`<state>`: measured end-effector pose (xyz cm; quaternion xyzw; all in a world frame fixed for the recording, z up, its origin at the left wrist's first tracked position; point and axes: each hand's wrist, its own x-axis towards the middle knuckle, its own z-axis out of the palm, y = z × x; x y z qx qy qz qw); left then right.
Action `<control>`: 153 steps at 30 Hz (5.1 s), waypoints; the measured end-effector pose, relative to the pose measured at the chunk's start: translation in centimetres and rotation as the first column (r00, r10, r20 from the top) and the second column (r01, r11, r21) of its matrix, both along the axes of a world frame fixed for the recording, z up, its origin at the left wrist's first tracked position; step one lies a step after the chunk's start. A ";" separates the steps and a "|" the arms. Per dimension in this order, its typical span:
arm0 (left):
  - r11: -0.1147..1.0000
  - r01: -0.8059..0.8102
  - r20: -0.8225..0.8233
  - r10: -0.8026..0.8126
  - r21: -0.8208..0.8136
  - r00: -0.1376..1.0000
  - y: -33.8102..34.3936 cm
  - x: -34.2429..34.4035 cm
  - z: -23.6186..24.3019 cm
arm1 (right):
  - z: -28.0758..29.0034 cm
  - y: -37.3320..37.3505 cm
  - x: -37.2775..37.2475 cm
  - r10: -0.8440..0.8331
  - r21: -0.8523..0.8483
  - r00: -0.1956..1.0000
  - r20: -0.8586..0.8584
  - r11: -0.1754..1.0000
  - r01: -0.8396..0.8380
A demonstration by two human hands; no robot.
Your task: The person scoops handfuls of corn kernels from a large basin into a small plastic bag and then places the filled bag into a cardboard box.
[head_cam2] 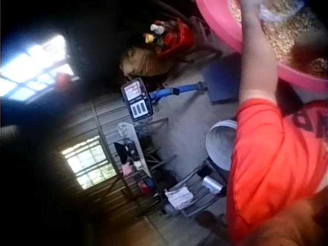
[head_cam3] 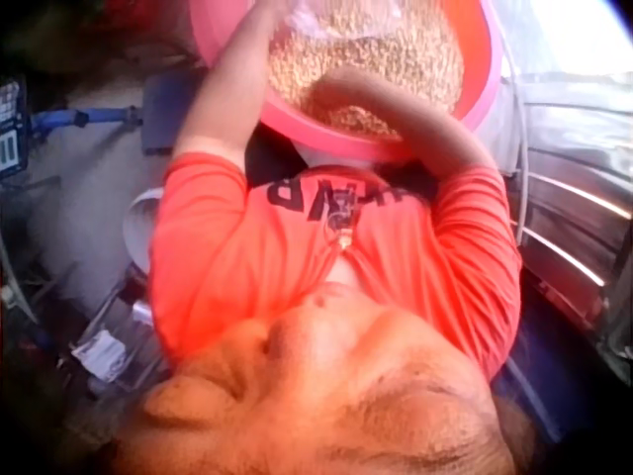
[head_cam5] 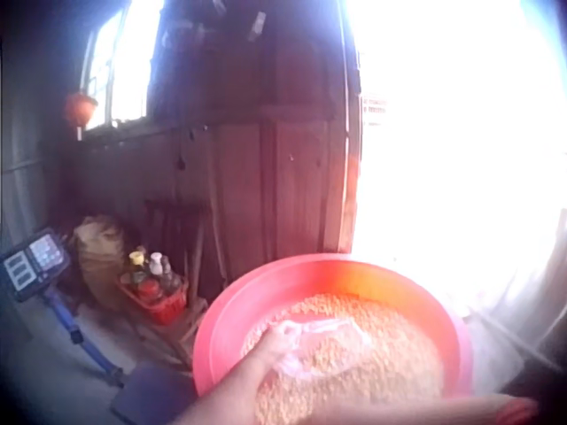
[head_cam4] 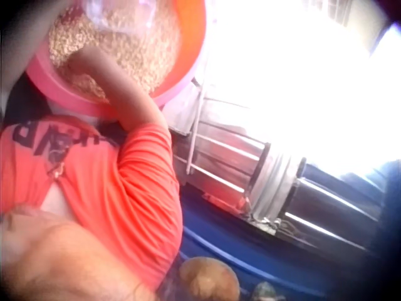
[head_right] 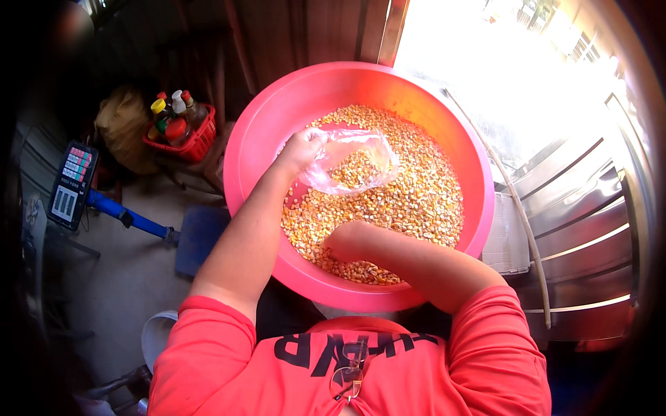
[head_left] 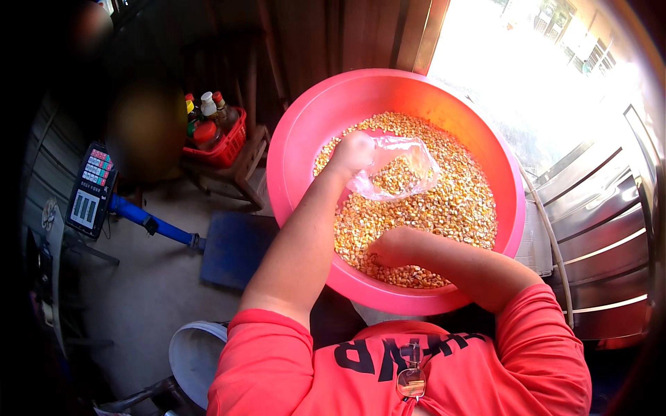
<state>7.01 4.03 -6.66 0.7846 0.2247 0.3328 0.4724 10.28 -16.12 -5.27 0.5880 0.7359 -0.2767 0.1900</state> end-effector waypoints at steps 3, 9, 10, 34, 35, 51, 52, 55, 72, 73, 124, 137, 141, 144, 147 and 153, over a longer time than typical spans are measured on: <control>0.993 0.064 -0.044 -0.068 -0.100 0.997 -0.4 -0.1 0.8 | -0.3 0.7 0.4 -0.008 -0.108 0.999 -0.037 0.994 0.004; 0.981 0.061 -0.161 -0.091 -0.182 0.983 -1.4 -0.6 2.0 | 0.8 1.3 3.6 -0.140 -0.100 0.935 -0.325 0.989 0.113; 0.977 0.067 -0.146 -0.098 -0.201 0.984 -1.5 -0.6 1.9 | 0.9 1.7 4.4 -0.300 -0.185 0.844 -0.443 0.953 0.241; 0.995 0.033 -0.118 -0.045 -0.099 0.992 -0.9 0.4 -0.5 | 4.2 1.6 8.4 -0.525 -0.342 0.287 -0.802 0.796 0.500; 0.995 0.024 -0.120 -0.035 -0.094 0.992 -1.4 0.3 0.3 | 3.6 1.5 7.9 -0.502 -0.300 0.445 -0.742 0.841 0.449; 0.969 0.058 -0.256 0.005 0.240 0.967 -2.0 2.2 1.3 | 0.6 1.7 2.1 -0.033 -0.077 0.984 -0.177 0.997 0.019; 0.990 0.003 -0.215 0.028 0.142 0.976 -3.0 1.2 2.6 | 0.2 1.4 2.6 -0.063 -0.083 0.982 -0.180 0.995 0.048; 1.000 0.010 -0.243 -0.006 0.012 0.970 -3.5 -1.1 4.9 | 0.6 1.2 2.2 -0.211 -0.146 0.928 -0.306 0.974 0.173; 0.975 0.163 -0.402 -0.090 0.151 0.911 -3.9 -2.5 6.8 | 2.8 4.5 11.4 -0.545 -0.658 -0.399 -0.737 0.445 0.608; 0.980 0.142 -0.402 -0.075 0.140 0.912 -3.8 -2.7 6.8 | 2.7 5.3 10.6 -0.543 -0.619 -0.362 -0.758 0.422 0.662; 0.902 0.201 -0.473 0.005 0.383 0.881 -2.8 -0.1 4.9 | 3.4 3.2 7.7 -0.488 -0.697 -0.498 -0.716 0.462 0.548; 0.973 0.052 -0.146 -0.019 0.224 0.989 -5.0 -2.5 6.5 | 2.6 3.6 8.8 -0.420 -0.165 0.108 -0.901 0.562 0.810; 0.979 0.072 -0.278 -0.017 0.189 0.961 -3.3 -1.6 4.5 | 5.0 1.9 7.2 -0.553 -0.111 0.466 -0.691 0.717 0.688; 1.000 -0.011 -0.206 0.008 -0.015 0.979 -1.6 -1.0 1.7 | 2.5 0.7 6.7 -0.355 0.104 0.781 -0.514 0.878 0.468; 0.923 0.038 -0.191 0.039 0.383 0.981 -3.5 -1.2 4.9 | 0.7 0.2 4.9 -0.228 0.049 0.949 -0.218 0.969 0.244; 0.878 -0.011 -0.109 0.072 0.479 0.991 -3.2 -1.7 4.7 | 0.5 0.6 1.8 -0.040 -0.080 0.952 -0.303 0.997 0.016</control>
